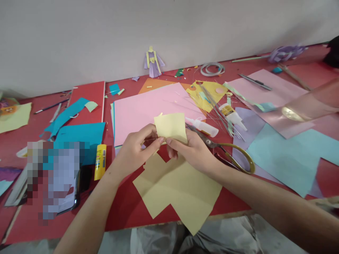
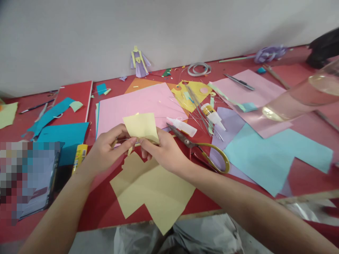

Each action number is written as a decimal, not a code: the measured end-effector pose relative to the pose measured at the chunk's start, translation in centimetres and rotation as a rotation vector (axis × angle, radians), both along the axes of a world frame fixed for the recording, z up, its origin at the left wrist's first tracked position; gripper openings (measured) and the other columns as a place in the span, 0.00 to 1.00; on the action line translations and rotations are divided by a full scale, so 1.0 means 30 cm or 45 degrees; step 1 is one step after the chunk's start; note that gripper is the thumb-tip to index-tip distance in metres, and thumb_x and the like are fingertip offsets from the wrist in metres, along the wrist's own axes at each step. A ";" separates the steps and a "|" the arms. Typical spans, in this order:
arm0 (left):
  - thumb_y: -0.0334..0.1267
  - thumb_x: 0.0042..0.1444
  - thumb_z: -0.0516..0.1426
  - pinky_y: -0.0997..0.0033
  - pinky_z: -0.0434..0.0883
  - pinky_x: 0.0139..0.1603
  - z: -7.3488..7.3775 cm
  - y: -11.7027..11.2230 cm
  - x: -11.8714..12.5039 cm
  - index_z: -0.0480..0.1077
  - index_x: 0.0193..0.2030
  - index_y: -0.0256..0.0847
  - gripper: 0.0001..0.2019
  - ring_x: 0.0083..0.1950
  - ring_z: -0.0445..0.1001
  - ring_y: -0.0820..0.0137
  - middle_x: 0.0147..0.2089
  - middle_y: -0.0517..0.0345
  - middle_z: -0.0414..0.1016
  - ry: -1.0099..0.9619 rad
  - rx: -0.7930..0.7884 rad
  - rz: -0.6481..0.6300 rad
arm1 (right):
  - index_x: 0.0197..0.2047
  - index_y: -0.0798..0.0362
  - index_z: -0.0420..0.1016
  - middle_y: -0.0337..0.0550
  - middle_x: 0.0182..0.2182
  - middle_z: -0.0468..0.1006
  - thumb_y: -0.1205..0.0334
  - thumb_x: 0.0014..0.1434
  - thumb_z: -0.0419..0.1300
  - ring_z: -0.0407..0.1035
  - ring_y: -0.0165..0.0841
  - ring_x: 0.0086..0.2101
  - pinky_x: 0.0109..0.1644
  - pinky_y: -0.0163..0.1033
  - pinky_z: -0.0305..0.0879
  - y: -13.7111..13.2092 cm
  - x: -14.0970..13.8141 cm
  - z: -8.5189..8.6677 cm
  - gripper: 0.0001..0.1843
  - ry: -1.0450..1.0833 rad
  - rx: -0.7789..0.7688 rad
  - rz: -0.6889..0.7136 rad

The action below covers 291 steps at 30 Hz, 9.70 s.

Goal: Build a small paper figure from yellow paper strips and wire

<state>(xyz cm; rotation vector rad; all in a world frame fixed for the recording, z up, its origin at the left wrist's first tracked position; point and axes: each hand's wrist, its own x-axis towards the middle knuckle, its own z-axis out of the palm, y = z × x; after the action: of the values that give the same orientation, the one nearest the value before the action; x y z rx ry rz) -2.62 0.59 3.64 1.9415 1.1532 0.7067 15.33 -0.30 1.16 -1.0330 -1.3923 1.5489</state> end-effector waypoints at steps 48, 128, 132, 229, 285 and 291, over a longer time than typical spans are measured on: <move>0.42 0.65 0.51 0.75 0.54 0.26 -0.013 0.017 -0.016 0.60 0.34 0.42 0.09 0.24 0.65 0.75 0.25 0.66 0.67 0.616 0.110 -0.074 | 0.37 0.52 0.64 0.37 0.26 0.73 0.63 0.62 0.54 0.68 0.30 0.26 0.29 0.35 0.58 -0.005 0.005 -0.042 0.02 -0.611 0.319 0.186; 0.43 0.66 0.48 0.70 0.61 0.30 -0.005 0.013 -0.001 0.67 0.41 0.40 0.11 0.34 0.73 0.66 0.36 0.56 0.75 0.841 0.129 -0.157 | 0.33 0.51 0.62 0.40 0.28 0.74 0.63 0.59 0.53 0.66 0.32 0.27 0.30 0.36 0.54 -0.003 0.000 -0.012 0.04 -0.891 0.369 0.274; 0.44 0.67 0.48 0.69 0.60 0.30 -0.005 0.008 -0.002 0.66 0.41 0.41 0.11 0.34 0.73 0.65 0.36 0.56 0.75 0.841 0.141 -0.156 | 0.32 0.51 0.60 0.39 0.26 0.71 0.63 0.59 0.53 0.64 0.31 0.26 0.28 0.35 0.52 -0.003 0.001 -0.013 0.05 -0.923 0.401 0.264; 0.33 0.62 0.54 0.72 0.71 0.45 0.008 0.002 -0.056 0.67 0.56 0.44 0.15 0.43 0.75 0.72 0.46 0.57 0.78 0.250 0.307 -0.343 | 0.25 0.52 0.62 0.26 0.12 0.54 0.54 0.62 0.53 0.44 0.20 0.14 0.16 0.29 0.40 0.010 0.009 0.009 0.16 -0.048 -0.327 0.276; 0.39 0.64 0.52 0.69 0.68 0.38 -0.020 0.015 -0.039 0.69 0.48 0.42 0.10 0.39 0.76 0.67 0.37 0.59 0.76 0.658 0.379 -0.338 | 0.23 0.52 0.59 0.32 0.15 0.64 0.64 0.65 0.47 0.58 0.24 0.17 0.24 0.32 0.52 0.002 0.014 -0.008 0.17 -0.631 0.140 0.336; 0.42 0.65 0.53 0.69 0.70 0.39 -0.032 0.015 -0.039 0.64 0.59 0.47 0.17 0.42 0.77 0.66 0.40 0.60 0.78 0.683 0.452 -0.346 | 0.23 0.52 0.60 0.33 0.15 0.65 0.65 0.64 0.48 0.60 0.25 0.18 0.26 0.33 0.52 0.003 0.015 -0.008 0.16 -0.668 0.186 0.357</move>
<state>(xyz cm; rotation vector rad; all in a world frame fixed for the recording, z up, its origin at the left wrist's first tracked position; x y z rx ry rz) -3.80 1.04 2.66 2.6335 1.0799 0.2549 15.77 -0.20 0.90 -1.2483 -2.0520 1.3918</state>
